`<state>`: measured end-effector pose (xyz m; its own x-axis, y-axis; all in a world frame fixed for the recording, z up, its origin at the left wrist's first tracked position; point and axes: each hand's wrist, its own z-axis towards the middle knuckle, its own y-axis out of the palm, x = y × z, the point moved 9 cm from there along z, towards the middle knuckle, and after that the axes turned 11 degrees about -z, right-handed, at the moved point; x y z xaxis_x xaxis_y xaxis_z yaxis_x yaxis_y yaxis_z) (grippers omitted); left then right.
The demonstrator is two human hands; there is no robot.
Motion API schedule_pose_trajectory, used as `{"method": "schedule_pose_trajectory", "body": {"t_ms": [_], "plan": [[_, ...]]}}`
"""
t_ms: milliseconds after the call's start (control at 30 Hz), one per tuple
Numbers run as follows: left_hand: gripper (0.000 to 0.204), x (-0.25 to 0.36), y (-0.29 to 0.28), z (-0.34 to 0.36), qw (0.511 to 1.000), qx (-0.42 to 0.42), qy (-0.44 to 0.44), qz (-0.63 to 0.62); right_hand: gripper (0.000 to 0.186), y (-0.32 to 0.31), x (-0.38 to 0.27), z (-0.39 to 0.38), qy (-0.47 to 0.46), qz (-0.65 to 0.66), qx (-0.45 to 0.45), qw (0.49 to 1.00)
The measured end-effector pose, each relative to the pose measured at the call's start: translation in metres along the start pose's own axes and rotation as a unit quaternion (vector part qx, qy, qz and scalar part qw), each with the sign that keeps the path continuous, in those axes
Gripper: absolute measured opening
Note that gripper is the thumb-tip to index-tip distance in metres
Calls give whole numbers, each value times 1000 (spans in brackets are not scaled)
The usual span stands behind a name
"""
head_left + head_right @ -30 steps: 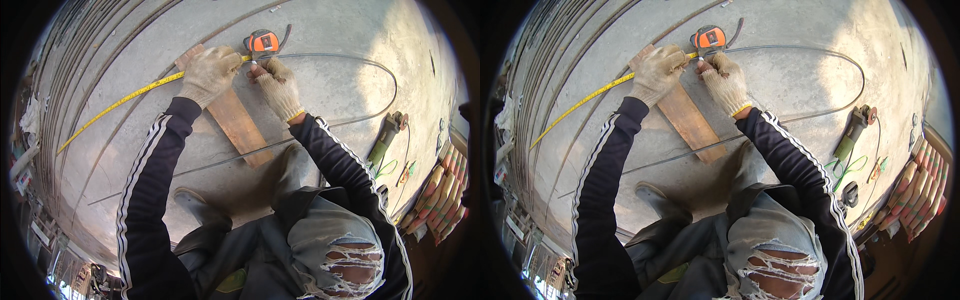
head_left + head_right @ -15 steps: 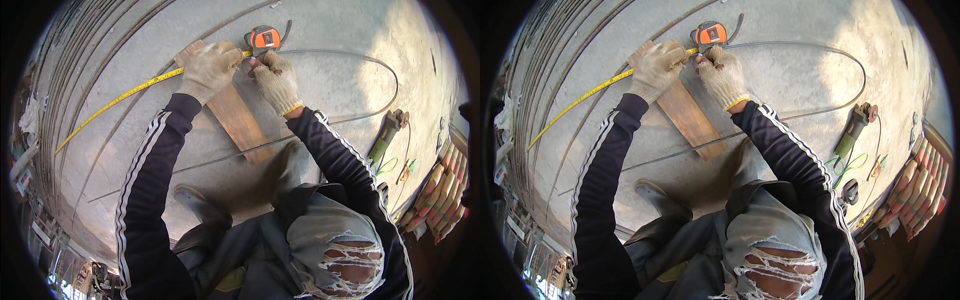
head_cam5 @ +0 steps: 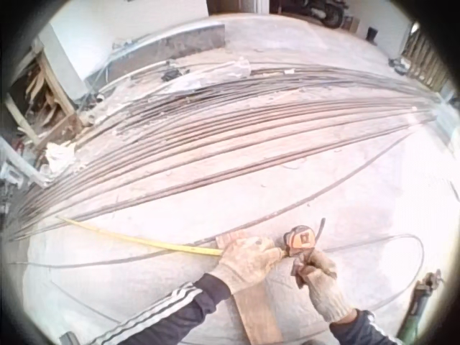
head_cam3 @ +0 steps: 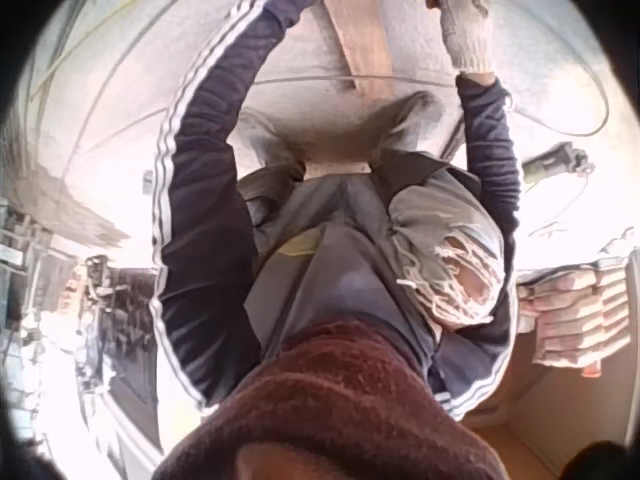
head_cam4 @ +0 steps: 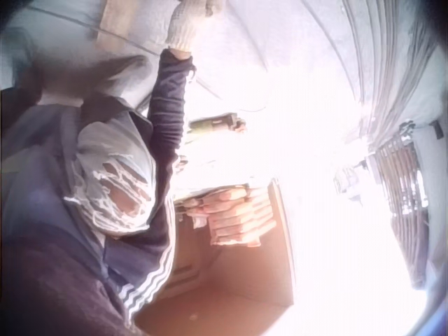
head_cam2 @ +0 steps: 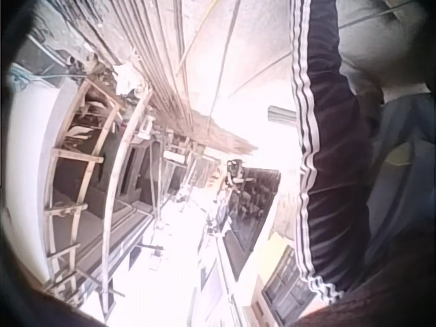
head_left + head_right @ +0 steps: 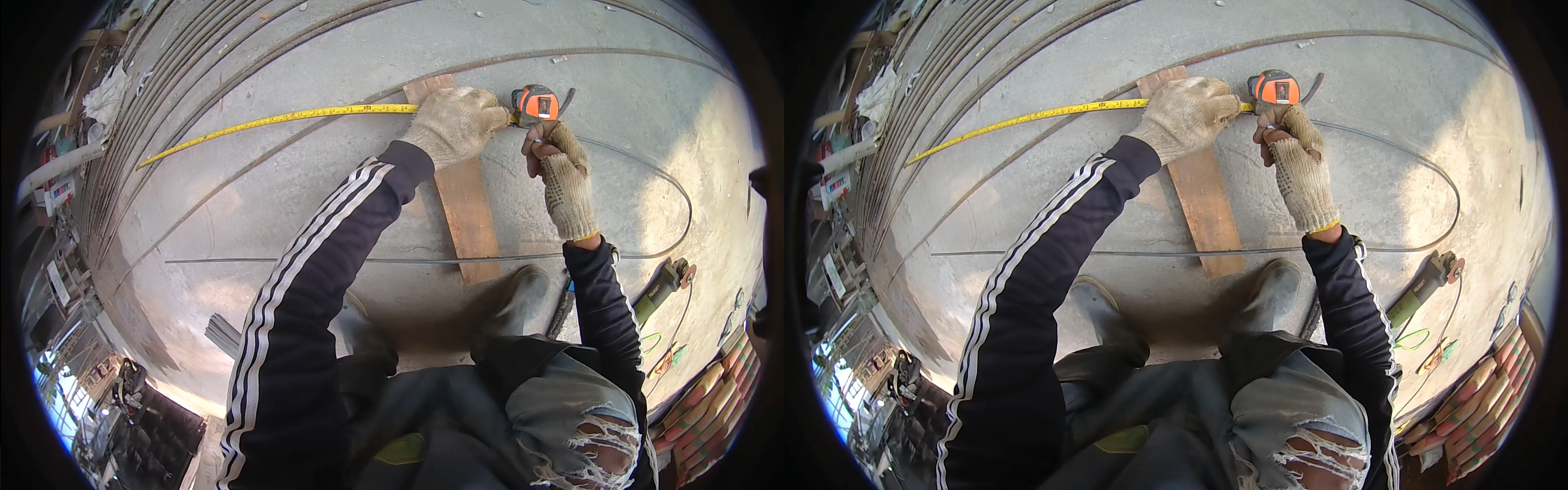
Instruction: The person measures a long metal rod with a tape measure and marks it with a pencil. Then they use an angle grinder to cut the rod into shorter pieces, producing sparks during cutting. The cut pieces are placed on the floor.
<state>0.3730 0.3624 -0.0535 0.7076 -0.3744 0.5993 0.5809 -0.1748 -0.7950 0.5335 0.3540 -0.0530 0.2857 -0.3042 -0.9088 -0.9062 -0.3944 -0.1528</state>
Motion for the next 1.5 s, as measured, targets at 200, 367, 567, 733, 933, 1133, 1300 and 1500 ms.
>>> {"method": "schedule_pose_trajectory", "body": {"t_ms": [200,367,567,733,933,1133,1300,1500], "plan": [[27,-23,21,-2,975,-166,-147,-21,30,57,-99,44,-242,-334,-45,910],[57,-37,39,-17,981,-99,-165,-29,32,167,-115,95,-278,-483,-175,812],[63,-73,130,-8,984,-49,-106,-131,39,254,-93,116,-247,-516,-307,761],[59,-93,181,-7,993,-6,-97,-67,37,264,-70,125,-145,-449,-411,780],[59,-95,195,-6,982,-84,-166,-42,37,269,-68,125,-177,-401,-426,791],[60,-57,144,-4,983,-81,-160,-27,34,265,-55,119,-162,-456,-445,754],[60,-35,115,-16,973,-157,-168,-31,34,264,-52,112,-168,-455,-458,745],[58,-13,126,-10,876,-78,-2,475,34,265,-54,105,-172,-464,-459,738]]}}
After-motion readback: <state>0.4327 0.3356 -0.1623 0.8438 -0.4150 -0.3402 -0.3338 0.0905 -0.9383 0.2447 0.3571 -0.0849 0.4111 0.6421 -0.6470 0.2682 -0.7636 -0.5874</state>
